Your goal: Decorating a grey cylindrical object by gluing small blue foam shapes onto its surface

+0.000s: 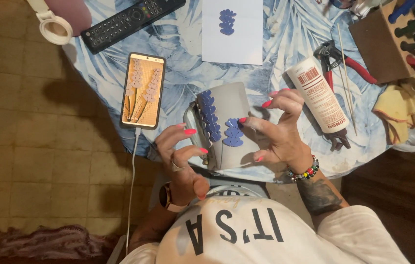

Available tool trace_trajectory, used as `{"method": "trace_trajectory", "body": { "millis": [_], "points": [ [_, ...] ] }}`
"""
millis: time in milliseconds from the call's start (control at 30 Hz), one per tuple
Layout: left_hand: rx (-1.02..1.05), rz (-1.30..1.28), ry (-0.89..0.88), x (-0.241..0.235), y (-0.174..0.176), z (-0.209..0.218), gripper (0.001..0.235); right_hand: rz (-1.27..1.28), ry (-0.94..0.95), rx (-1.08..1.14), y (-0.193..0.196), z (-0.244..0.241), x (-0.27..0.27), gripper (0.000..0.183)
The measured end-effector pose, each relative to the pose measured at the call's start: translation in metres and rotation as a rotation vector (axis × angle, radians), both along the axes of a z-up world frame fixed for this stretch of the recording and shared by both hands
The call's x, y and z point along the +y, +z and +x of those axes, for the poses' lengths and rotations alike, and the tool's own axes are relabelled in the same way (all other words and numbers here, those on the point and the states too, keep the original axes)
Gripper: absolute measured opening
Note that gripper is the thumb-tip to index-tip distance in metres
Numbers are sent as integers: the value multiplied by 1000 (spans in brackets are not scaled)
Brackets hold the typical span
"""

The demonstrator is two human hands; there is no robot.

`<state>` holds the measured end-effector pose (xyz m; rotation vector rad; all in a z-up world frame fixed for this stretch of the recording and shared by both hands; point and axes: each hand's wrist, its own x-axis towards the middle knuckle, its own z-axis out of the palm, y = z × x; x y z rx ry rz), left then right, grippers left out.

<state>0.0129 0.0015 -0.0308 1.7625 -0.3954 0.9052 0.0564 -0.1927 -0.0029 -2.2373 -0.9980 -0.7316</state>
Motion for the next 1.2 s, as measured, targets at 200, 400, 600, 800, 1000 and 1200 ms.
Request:
{"method": "trace_trajectory", "body": {
  "millis": [200, 400, 600, 800, 1000, 1200],
  "points": [
    [-3, -29, -4, -1, -2, -1, 63, -29, -4, 54, 11, -6, 10, 74],
    [-2, -65, -24, -1, -1, -3, 64, -31, 10, 87, 10, -6, 12, 74],
    [19, -86, -46, 0, 2, -5, 64, 471, 66, 448, 10, -17, 8, 64],
    [76, -88, -29, 2, 20, -10, 19, 1550, 78, 982, -24, -28, -31, 12],
    [54, -119, 40, 13, 5, -25, 42, 1419, 59, 833, -40, -59, -15, 40],
    [-50, -30, 57, -4, -22, -13, 60, 941, -91, 595, -26, -51, 3, 42]
  ]
}}
